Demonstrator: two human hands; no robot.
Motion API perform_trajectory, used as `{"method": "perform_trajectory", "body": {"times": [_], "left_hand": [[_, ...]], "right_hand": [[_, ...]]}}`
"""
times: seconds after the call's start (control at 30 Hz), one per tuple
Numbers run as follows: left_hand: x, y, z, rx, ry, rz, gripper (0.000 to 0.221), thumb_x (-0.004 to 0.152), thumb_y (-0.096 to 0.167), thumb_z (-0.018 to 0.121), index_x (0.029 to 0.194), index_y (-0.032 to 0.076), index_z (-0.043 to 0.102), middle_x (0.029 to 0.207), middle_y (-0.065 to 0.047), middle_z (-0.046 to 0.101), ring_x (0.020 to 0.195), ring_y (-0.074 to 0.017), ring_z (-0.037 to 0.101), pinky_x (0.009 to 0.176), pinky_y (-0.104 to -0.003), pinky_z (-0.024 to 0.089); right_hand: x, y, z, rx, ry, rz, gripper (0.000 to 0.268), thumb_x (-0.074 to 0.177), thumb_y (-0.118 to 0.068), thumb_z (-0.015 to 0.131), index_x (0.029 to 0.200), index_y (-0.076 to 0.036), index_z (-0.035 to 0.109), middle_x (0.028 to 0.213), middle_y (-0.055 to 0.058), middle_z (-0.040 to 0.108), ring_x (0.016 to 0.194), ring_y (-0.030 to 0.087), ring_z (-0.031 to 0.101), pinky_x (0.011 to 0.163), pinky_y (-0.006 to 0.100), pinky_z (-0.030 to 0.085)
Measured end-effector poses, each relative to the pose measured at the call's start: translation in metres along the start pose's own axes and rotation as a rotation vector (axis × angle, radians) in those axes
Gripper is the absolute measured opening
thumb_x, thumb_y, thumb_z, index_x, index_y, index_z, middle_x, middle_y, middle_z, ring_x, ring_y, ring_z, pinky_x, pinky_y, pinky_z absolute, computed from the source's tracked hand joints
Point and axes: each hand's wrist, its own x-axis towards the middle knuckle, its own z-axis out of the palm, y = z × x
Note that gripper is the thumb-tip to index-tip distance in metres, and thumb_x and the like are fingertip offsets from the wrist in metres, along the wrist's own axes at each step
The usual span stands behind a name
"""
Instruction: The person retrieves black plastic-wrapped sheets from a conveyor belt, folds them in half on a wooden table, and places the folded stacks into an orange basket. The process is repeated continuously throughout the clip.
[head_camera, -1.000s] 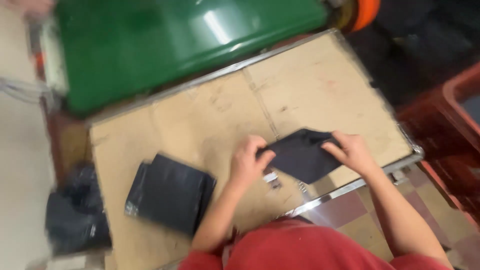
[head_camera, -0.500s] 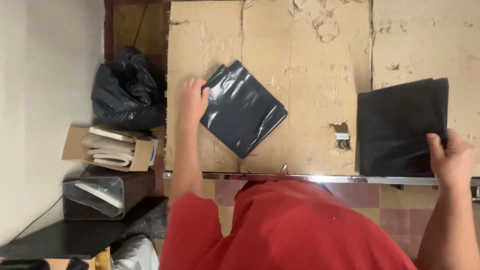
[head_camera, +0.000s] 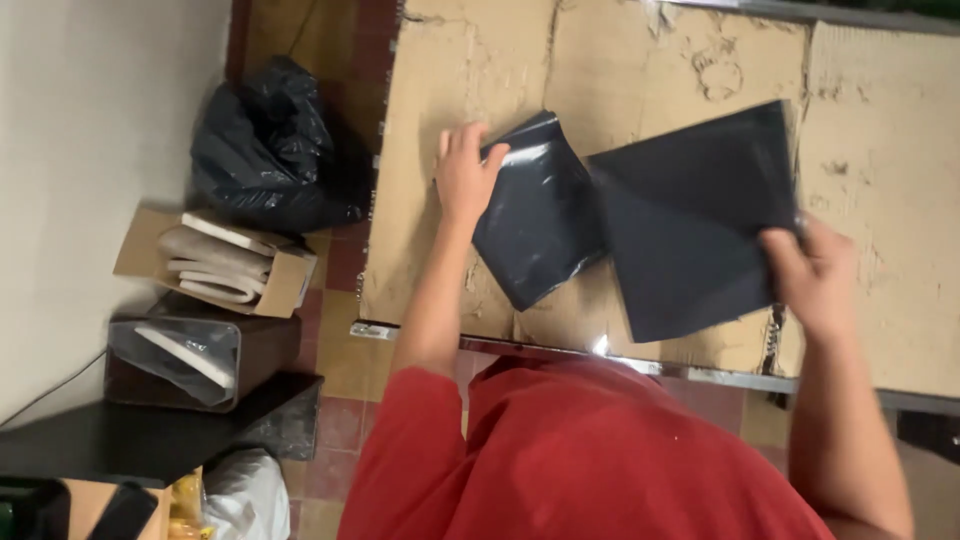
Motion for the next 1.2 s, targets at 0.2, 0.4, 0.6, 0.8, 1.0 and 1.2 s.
{"method": "perform_trajectory", "body": {"times": [0.2, 0.4, 0.6, 0.8, 1.0, 1.2], "left_hand": [[-0.039, -0.044, -0.015, -1.412, -0.283, -0.425, 0.088, 0.085, 0.091, 0.021, 0.133, 0.022, 0.048, 0.116, 0.003, 0.062, 0.094, -0.0098, 0.063, 0.069, -0.024, 0.056], [-0.047, -0.068, 0.015, -0.882, -0.008, -0.602, 0.025, 0.094, 0.037, 0.071, 0.116, 0.026, 0.063, 0.1, -0.002, 0.068, 0.087, -0.0153, 0.063, 0.067, -0.027, 0.052], [-0.05, -0.051, 0.015, -0.316, 0.132, -0.47, 0.029, 0.091, 0.05, 0.068, 0.11, 0.031, 0.06, 0.099, 0.004, 0.073, 0.092, -0.0221, 0.072, 0.075, -0.038, 0.058], [-0.043, 0.022, -0.033, 0.188, 0.069, -0.021, 0.061, 0.09, 0.042, 0.062, 0.14, 0.009, 0.051, 0.147, -0.014, 0.049, 0.145, -0.0353, 0.034, 0.11, -0.065, 0.033], [-0.044, 0.016, -0.004, 0.294, 0.001, 0.168, 0.076, 0.092, 0.055, 0.048, 0.15, 0.007, 0.042, 0.16, -0.013, 0.037, 0.149, -0.0352, 0.029, 0.115, -0.059, 0.024], [-0.006, 0.01, 0.016, 0.345, 0.016, 0.032, 0.065, 0.094, 0.054, 0.048, 0.146, 0.015, 0.051, 0.134, -0.003, 0.062, 0.124, -0.0274, 0.054, 0.09, -0.052, 0.048]], "right_hand": [[0.077, -0.053, 0.134, 0.431, -0.171, -0.285, 0.011, 0.102, -0.01, 0.069, 0.102, 0.001, 0.069, 0.081, 0.017, 0.067, 0.087, 0.02, 0.062, 0.073, 0.043, 0.05], [0.096, -0.077, 0.196, 0.517, -0.376, -0.125, 0.014, 0.103, -0.021, 0.066, 0.098, -0.008, 0.07, 0.08, 0.004, 0.065, 0.079, 0.014, 0.057, 0.073, 0.033, 0.049], [0.087, -0.073, 0.208, 0.338, -0.293, -0.111, 0.024, 0.103, -0.023, 0.066, 0.113, -0.001, 0.066, 0.098, 0.022, 0.07, 0.095, 0.032, 0.066, 0.081, 0.047, 0.05], [0.018, -0.098, 0.242, -0.373, 0.052, -0.819, 0.069, 0.09, -0.07, 0.051, 0.133, -0.017, 0.056, 0.136, 0.011, 0.053, 0.131, 0.035, 0.048, 0.103, 0.058, 0.04], [-0.034, -0.104, 0.246, -0.401, -0.461, -1.002, 0.061, 0.086, -0.053, 0.058, 0.138, -0.02, 0.057, 0.157, 0.012, 0.041, 0.148, 0.038, 0.032, 0.114, 0.071, 0.018], [-0.04, -0.116, 0.225, -0.203, -0.44, -0.959, 0.067, 0.088, -0.051, 0.053, 0.141, -0.01, 0.056, 0.158, 0.015, 0.044, 0.151, 0.041, 0.032, 0.12, 0.069, 0.007]]}}
